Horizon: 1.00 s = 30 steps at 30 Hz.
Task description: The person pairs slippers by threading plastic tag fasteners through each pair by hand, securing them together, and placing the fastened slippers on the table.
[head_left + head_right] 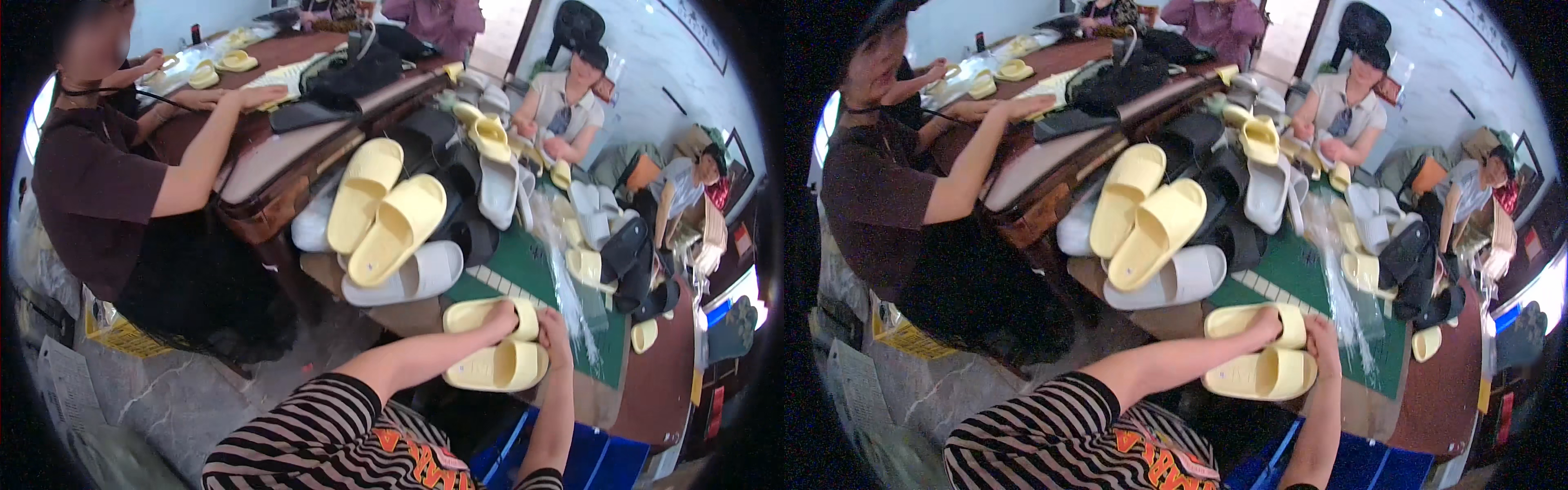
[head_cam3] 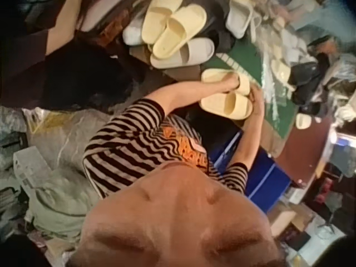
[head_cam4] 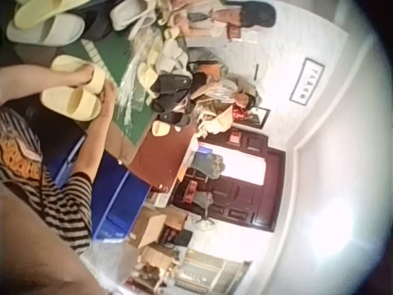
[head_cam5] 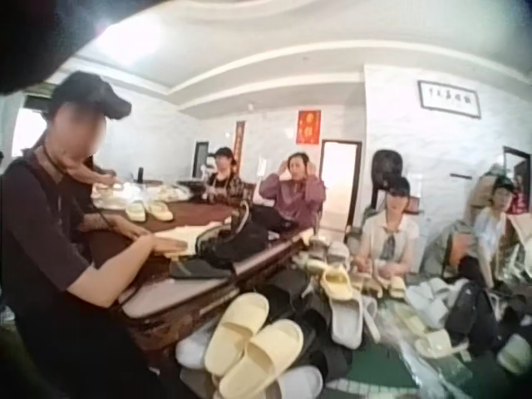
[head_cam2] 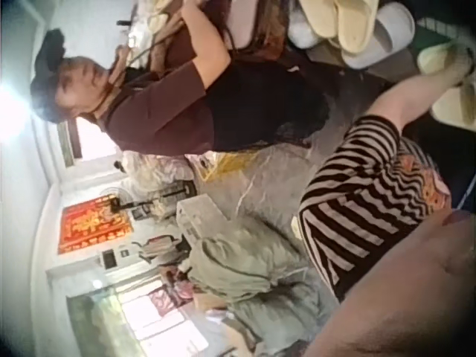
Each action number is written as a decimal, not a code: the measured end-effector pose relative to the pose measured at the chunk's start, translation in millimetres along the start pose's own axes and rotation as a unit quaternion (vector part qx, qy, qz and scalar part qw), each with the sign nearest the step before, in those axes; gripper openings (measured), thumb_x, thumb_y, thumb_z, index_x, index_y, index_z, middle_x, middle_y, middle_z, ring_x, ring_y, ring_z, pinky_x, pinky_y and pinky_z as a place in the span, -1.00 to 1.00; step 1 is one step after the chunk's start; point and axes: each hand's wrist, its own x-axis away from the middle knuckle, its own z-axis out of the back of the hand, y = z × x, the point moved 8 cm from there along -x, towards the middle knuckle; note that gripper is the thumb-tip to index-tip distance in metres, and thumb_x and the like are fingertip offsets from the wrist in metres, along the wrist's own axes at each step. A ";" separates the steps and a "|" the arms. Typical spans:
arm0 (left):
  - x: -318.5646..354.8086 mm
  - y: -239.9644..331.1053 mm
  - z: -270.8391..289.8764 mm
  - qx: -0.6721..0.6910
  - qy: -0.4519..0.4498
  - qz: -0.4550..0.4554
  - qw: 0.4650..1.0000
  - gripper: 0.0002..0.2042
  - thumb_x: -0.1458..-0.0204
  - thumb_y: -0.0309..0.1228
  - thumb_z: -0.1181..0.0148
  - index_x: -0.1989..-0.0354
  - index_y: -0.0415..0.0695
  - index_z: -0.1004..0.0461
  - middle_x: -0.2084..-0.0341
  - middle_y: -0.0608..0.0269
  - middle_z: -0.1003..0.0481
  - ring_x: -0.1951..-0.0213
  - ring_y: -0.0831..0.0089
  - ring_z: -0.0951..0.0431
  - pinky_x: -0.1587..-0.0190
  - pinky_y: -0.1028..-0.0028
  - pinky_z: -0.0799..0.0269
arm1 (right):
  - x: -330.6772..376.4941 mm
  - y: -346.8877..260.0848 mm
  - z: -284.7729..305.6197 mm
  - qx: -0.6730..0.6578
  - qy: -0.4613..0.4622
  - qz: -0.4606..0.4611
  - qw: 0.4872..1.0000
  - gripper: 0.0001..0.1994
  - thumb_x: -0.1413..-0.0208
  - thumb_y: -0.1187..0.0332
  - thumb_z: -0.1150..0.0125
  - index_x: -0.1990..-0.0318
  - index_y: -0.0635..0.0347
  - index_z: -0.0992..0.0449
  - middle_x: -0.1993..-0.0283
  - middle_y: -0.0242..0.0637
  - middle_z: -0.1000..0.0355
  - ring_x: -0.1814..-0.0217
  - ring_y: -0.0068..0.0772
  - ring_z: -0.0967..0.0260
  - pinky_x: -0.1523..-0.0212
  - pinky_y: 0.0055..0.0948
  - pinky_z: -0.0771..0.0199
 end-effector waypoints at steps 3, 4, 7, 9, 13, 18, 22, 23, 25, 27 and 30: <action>-1.1 8.0 1.5 0.037 -0.012 -0.014 0.999 -0.85 0.22 -0.53 -0.09 0.46 -0.34 -0.48 0.54 -0.08 -0.52 0.48 0.19 -0.55 0.42 0.21 -0.43 | -5.3 5.6 38.6 0.001 0.186 0.082 0.979 -0.85 -0.10 0.34 -0.09 0.43 0.20 -0.46 0.59 -0.45 -0.36 0.83 -0.75 0.03 0.82 -0.69 0.18; -20.8 -9.9 14.7 0.059 0.007 -0.037 0.998 -0.87 0.26 -0.58 -0.07 0.49 -0.34 -0.47 0.62 0.02 -0.49 0.57 0.28 -0.52 0.51 0.25 -0.41 | -3.4 -19.1 21.3 -0.033 0.218 0.084 0.972 -0.85 -0.10 0.31 -0.08 0.41 0.16 -0.47 0.48 -0.39 -0.45 0.76 -0.76 -0.06 0.76 -0.72 0.08; -20.7 -12.0 26.5 0.103 -0.019 -0.005 0.994 -0.87 0.17 -0.60 0.00 0.45 -0.32 -0.46 0.71 0.12 -0.44 0.69 0.40 -0.45 0.68 0.39 -0.32 | 6.0 -6.9 44.7 -0.171 0.270 0.101 0.942 -0.88 -0.10 0.26 -0.04 0.32 0.04 -0.42 0.14 -0.24 -0.52 0.20 -0.55 -0.41 0.33 -0.53 -0.30; -19.4 -11.9 26.5 0.111 -0.069 0.009 0.991 -0.89 0.11 -0.58 0.01 0.44 -0.30 -0.46 0.72 0.16 -0.44 0.73 0.47 -0.42 0.73 0.47 -0.30 | 13.0 -2.2 61.3 -0.359 0.180 0.141 0.905 -0.89 -0.13 0.31 -0.04 0.31 0.12 -0.41 0.07 -0.16 -0.47 0.04 -0.33 -0.41 0.04 -0.30 -0.40; -9.2 -1.5 9.4 0.149 -0.109 0.045 0.982 -0.93 0.05 -0.59 -0.03 0.45 -0.29 -0.45 0.71 0.24 -0.43 0.75 0.55 -0.36 0.73 0.53 -0.27 | 65.0 2.2 171.0 -0.536 0.178 0.271 0.779 -0.86 -0.12 0.41 -0.05 0.45 0.17 -0.30 0.44 -0.36 -0.33 0.46 -0.53 -0.27 0.41 -0.56 -0.34; -12.0 -4.7 5.9 0.133 -0.149 0.022 0.980 -0.91 0.02 -0.57 -0.07 0.39 -0.31 -0.49 0.64 0.23 -0.47 0.68 0.53 -0.44 0.65 0.54 -0.37 | 132.3 -20.7 223.5 -0.513 0.248 0.307 0.762 -0.79 -0.25 0.31 0.08 0.47 0.06 -0.21 0.68 -0.57 0.07 0.77 -0.67 0.27 0.73 -0.59 0.20; -5.9 -8.8 17.8 0.199 -0.143 0.008 0.969 -0.86 -0.04 -0.50 -0.09 0.29 -0.31 -0.49 0.50 0.20 -0.53 0.52 0.47 -0.53 0.47 0.55 -0.47 | 143.0 -42.2 201.0 -0.403 0.392 0.288 0.775 -0.82 -0.23 0.29 0.02 0.43 0.04 -0.24 0.68 -0.61 0.07 0.75 -0.72 0.25 0.73 -0.63 0.19; -5.7 -4.6 16.1 0.227 -0.150 0.007 0.962 -0.84 -0.05 -0.49 -0.10 0.25 -0.32 -0.48 0.46 0.18 -0.54 0.47 0.44 -0.56 0.41 0.52 -0.50 | 152.0 -40.3 213.2 -0.414 0.426 0.306 0.744 -0.87 -0.21 0.31 0.01 0.38 0.06 -0.28 0.68 -0.62 0.06 0.73 -0.74 0.21 0.74 -0.67 0.19; -2.1 -7.1 10.0 0.293 -0.188 -0.011 0.937 -0.78 -0.06 -0.49 -0.10 0.16 -0.36 -0.44 0.34 0.14 -0.54 0.34 0.35 -0.58 0.23 0.41 -0.53 | 174.5 -36.6 232.4 -0.421 0.457 0.327 0.712 -0.86 -0.21 0.32 0.03 0.37 0.12 -0.34 0.70 -0.59 0.08 0.72 -0.76 0.16 0.77 -0.69 0.22; -7.0 -16.6 7.3 0.302 -0.216 -0.003 0.929 -0.77 -0.06 -0.47 -0.10 0.12 -0.29 -0.40 0.30 0.15 -0.52 0.28 0.37 -0.56 0.17 0.42 -0.49 | 192.7 -48.3 228.4 -0.261 0.537 0.353 0.720 -0.83 -0.21 0.31 0.05 0.38 0.14 -0.39 0.68 -0.57 -0.04 0.70 -0.76 0.10 0.75 -0.68 0.15; -2.2 -9.0 9.6 0.277 -0.185 -0.012 0.943 -0.78 -0.08 -0.50 -0.06 0.15 -0.38 -0.43 0.29 0.09 -0.53 0.30 0.35 -0.57 0.18 0.40 -0.52 | 182.4 -57.7 194.3 0.000 0.582 0.293 0.758 -0.83 -0.19 0.34 0.06 0.30 0.17 -0.47 0.54 -0.50 -0.24 0.55 -0.71 -0.11 0.54 -0.68 -0.15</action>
